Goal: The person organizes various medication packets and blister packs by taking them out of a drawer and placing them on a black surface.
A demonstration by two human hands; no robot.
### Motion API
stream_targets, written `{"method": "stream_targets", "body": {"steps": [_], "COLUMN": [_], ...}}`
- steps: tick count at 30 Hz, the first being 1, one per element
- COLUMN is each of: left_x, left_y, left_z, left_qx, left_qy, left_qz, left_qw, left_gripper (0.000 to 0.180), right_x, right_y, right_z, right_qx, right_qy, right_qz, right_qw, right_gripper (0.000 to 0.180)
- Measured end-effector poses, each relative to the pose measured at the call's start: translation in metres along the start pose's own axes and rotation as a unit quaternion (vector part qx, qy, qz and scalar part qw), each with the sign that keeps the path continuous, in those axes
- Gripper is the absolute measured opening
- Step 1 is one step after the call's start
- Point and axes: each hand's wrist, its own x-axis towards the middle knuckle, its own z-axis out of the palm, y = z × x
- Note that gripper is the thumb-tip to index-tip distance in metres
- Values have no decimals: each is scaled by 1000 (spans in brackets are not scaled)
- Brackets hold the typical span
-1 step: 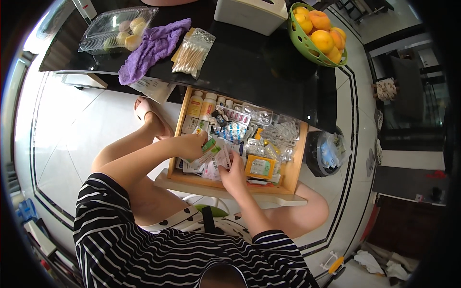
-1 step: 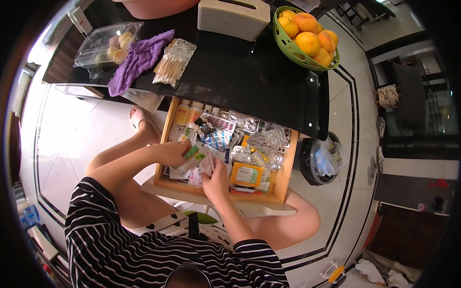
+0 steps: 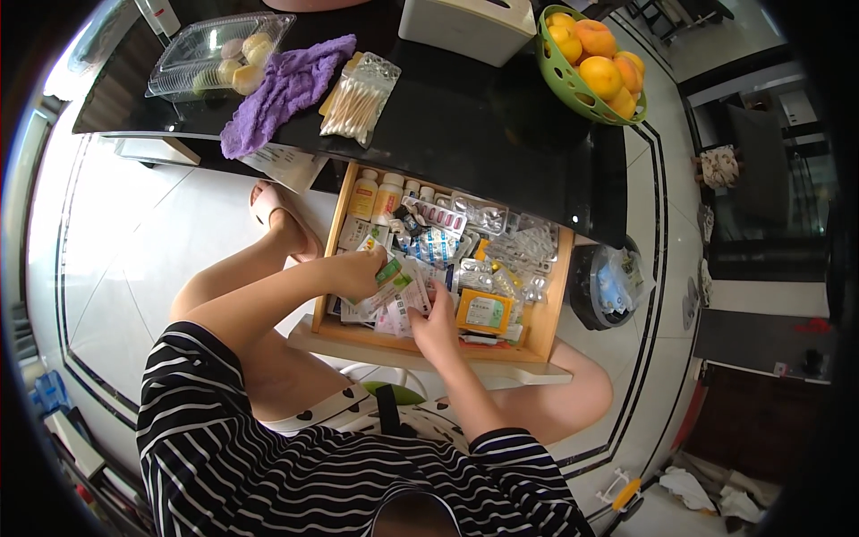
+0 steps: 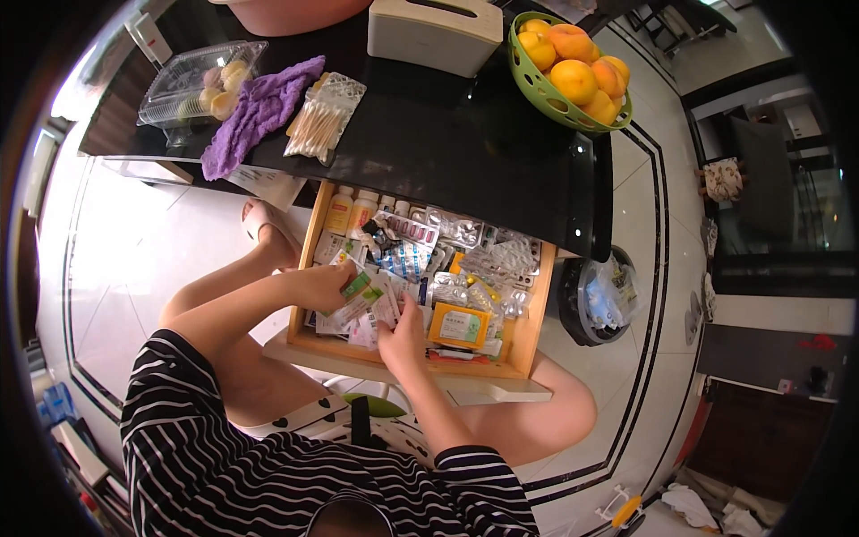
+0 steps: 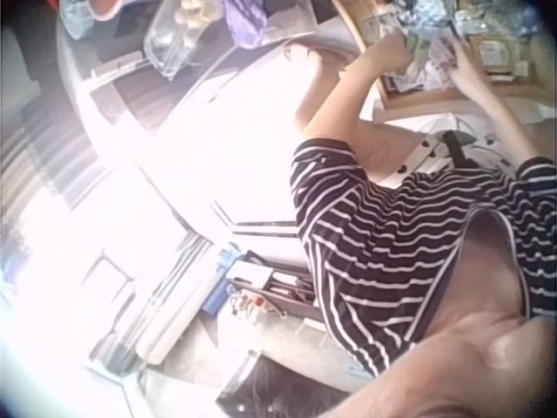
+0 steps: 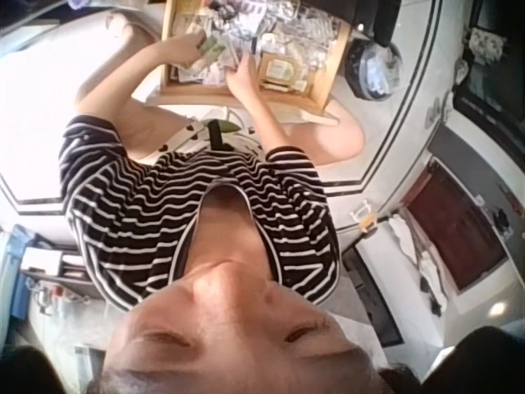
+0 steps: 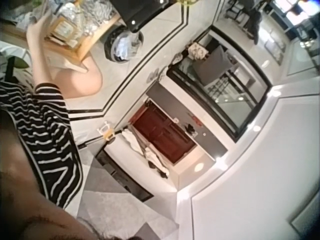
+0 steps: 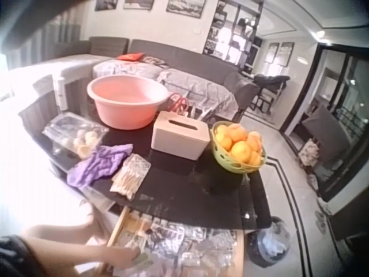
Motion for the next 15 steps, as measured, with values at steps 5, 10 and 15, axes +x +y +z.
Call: {"method": "stream_targets", "body": {"steps": [5, 10, 15], "left_x": [9, -3, -26], "left_y": [-8, 8, 32], "left_z": [9, 0, -21], "left_qx": [13, 19, -194], "left_qy": [20, 8, 18], "left_qz": [25, 6, 33], "left_qw": [999, 1000, 980], "left_gripper": [50, 55, 43], "right_x": [15, 7, 4], "right_y": [10, -11, -36], "right_z": [2, -10, -40], "right_qx": [195, 160, 333], "right_qy": [-77, -31, 33], "right_qz": [172, 77, 144], "right_qw": [963, 984, 931], "right_gripper": [41, 23, 19]}}
